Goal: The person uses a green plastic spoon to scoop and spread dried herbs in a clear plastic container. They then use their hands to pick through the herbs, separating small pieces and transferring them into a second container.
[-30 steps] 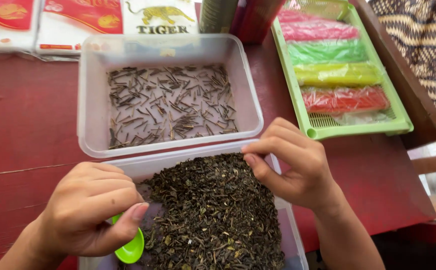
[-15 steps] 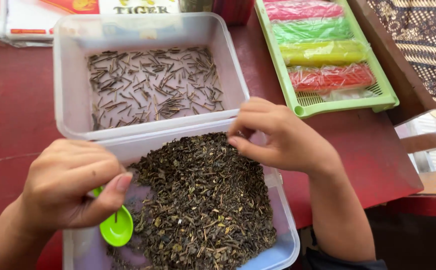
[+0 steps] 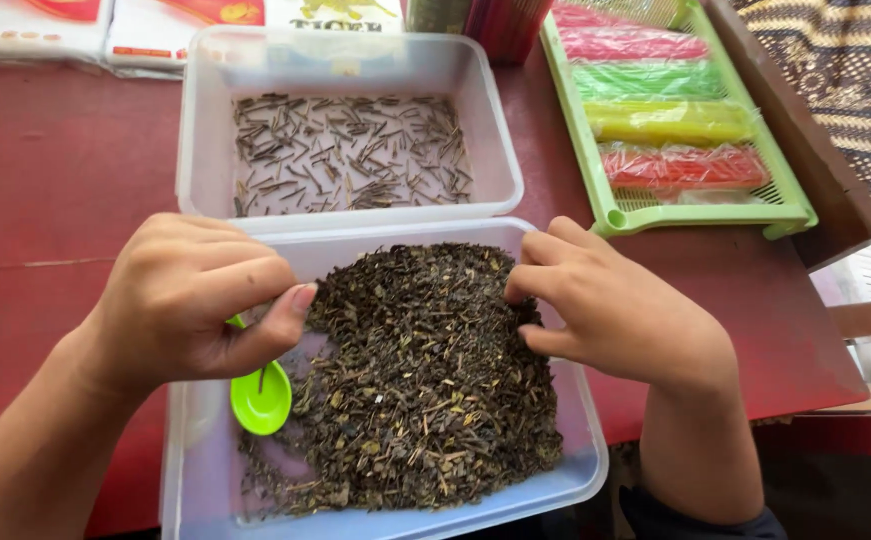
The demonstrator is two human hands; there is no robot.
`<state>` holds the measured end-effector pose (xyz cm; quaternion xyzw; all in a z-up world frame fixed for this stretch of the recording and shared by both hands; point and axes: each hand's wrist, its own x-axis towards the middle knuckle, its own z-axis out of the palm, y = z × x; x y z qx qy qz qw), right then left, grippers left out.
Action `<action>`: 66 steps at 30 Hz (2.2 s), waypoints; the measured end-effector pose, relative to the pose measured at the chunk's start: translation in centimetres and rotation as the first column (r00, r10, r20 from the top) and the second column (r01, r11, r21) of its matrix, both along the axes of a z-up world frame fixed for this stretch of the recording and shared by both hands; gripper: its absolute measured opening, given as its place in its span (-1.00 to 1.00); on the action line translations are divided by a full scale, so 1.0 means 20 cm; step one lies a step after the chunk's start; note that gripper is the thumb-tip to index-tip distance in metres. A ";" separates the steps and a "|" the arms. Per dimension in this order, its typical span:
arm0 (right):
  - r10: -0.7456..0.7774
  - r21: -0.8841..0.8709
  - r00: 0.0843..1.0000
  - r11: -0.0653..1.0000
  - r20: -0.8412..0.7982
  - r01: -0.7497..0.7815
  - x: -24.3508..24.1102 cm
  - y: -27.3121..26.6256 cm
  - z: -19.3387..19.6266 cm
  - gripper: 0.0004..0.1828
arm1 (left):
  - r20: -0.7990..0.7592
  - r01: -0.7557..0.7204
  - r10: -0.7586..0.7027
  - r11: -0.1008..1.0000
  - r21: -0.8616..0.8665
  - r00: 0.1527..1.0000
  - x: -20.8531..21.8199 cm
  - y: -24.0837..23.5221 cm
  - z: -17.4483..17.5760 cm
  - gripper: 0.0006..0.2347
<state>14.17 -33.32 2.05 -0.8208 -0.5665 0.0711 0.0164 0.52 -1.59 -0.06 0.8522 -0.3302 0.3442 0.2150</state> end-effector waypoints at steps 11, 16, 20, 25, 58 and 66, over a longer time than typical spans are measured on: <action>-0.046 -0.046 0.999 0.998 0.026 0.047 -0.02 0.01 -0.02 -0.93 | 0.014 -0.013 0.012 0.996 0.085 1.000 -0.01 -0.02 -0.02 -0.67; -0.018 -0.055 0.998 0.998 0.056 0.022 -0.02 0.01 0.00 -0.90 | 0.033 -0.049 0.046 0.994 0.101 0.998 0.01 -0.03 -0.04 -0.72; -0.034 -0.031 0.997 0.999 -0.069 0.031 -0.02 0.01 0.02 -0.89 | 0.027 -0.052 0.049 0.993 0.107 0.998 0.01 -0.03 -0.06 -0.68; -0.126 -0.011 0.981 0.992 -0.147 0.126 -0.01 -0.02 0.06 -0.89 | 0.007 -0.033 0.033 0.996 0.077 0.999 0.01 -0.06 -0.04 -0.63; 0.317 0.600 0.942 0.776 -0.108 -0.193 -0.26 0.26 -0.05 -0.90 | -0.366 0.166 -0.126 0.983 0.078 0.922 -0.02 -0.16 -0.06 -0.95; 0.321 0.608 0.947 0.746 0.029 -0.272 -0.27 0.25 -0.02 -0.88 | -0.433 0.034 0.018 0.993 0.112 0.901 -0.03 -0.09 -0.02 -0.99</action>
